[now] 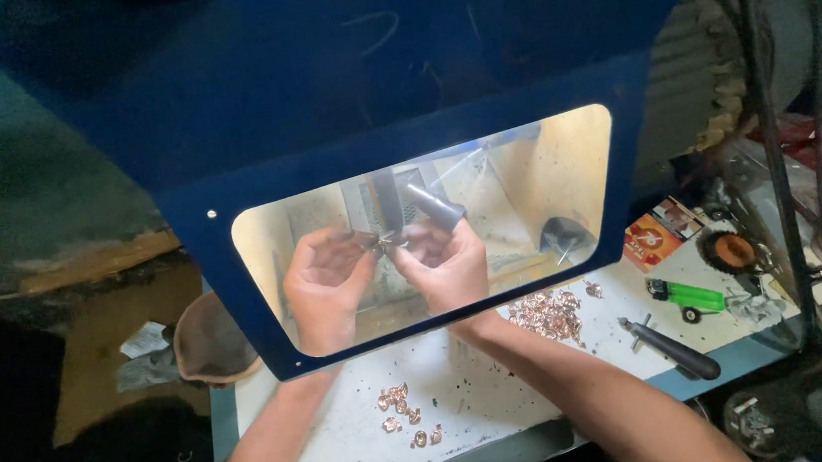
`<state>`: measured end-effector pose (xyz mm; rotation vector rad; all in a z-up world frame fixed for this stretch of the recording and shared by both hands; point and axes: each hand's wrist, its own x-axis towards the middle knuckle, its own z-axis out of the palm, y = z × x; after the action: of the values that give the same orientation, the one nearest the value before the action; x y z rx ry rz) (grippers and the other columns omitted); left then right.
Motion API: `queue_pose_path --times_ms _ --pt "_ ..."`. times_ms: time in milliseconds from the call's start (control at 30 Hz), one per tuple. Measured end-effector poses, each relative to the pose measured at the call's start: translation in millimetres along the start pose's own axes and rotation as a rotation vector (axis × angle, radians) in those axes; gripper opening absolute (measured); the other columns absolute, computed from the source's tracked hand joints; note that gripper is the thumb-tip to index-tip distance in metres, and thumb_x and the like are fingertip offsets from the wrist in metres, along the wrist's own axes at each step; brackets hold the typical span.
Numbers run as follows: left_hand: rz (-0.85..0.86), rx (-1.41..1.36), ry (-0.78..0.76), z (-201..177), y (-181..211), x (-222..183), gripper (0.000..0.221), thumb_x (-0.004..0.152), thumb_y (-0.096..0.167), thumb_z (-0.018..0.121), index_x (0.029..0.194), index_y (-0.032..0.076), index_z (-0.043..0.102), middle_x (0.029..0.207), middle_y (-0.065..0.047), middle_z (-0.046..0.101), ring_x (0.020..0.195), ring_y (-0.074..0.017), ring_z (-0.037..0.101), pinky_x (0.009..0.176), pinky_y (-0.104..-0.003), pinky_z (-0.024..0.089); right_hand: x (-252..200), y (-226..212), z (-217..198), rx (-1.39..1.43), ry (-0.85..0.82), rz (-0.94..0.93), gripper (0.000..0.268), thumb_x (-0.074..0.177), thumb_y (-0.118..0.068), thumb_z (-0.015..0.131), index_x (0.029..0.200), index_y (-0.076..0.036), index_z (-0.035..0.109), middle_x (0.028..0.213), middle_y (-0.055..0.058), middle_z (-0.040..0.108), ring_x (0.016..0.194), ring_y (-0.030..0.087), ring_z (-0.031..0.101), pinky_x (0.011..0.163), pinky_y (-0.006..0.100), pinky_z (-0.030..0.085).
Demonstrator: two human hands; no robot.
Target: Polishing small metal jewelry components by holding them against a high-speed rotating wheel inside a protective enclosure.
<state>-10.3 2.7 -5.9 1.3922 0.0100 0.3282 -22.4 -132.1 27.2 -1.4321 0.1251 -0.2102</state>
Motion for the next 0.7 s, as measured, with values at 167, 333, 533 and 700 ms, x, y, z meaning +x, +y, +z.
queue_pose_path --times_ms 167,333,533,700 --pt "0.0 0.015 0.004 2 4 0 0.041 0.076 -0.006 0.085 0.109 0.005 0.064 0.096 -0.014 0.076 0.088 -0.0151 0.072 0.082 -0.034 0.066 7 5 -3 0.031 -0.033 0.011 0.047 0.077 -0.007 0.085 0.118 -0.006 0.062 0.095 0.008 0.077 0.073 0.009 0.067 0.055 0.021 0.061" --pt "-0.002 0.031 -0.012 2 3 1 0.042 0.077 -0.008 0.082 0.112 0.005 0.064 0.096 -0.014 0.075 0.09 -0.0176 0.073 0.083 -0.037 0.067 10 13 -7 0.074 -0.101 0.068 0.051 0.079 -0.008 0.086 0.122 -0.008 0.059 0.093 0.007 0.077 0.068 0.01 0.069 0.046 0.023 0.058" --pt "-0.01 0.12 -0.015 7 6 6 0.038 0.081 -0.003 0.082 0.113 0.008 0.063 0.094 -0.011 0.076 0.093 -0.0161 0.073 0.089 -0.036 0.064 17 19 -8 0.273 -0.204 0.249 0.059 0.084 -0.006 0.077 0.139 -0.006 0.053 0.093 0.005 0.069 0.066 0.007 0.056 0.051 0.02 0.047" --pt "-0.107 0.15 -0.026 9 3 10 0.04 0.085 -0.002 0.078 0.117 0.009 0.056 0.097 -0.012 0.076 0.097 -0.021 0.075 0.09 -0.039 0.063 27 34 -9 0.424 -0.207 0.312 0.058 0.084 0.001 0.072 0.139 -0.006 0.057 0.09 0.002 0.064 0.065 0.005 0.053 0.051 0.018 0.045"
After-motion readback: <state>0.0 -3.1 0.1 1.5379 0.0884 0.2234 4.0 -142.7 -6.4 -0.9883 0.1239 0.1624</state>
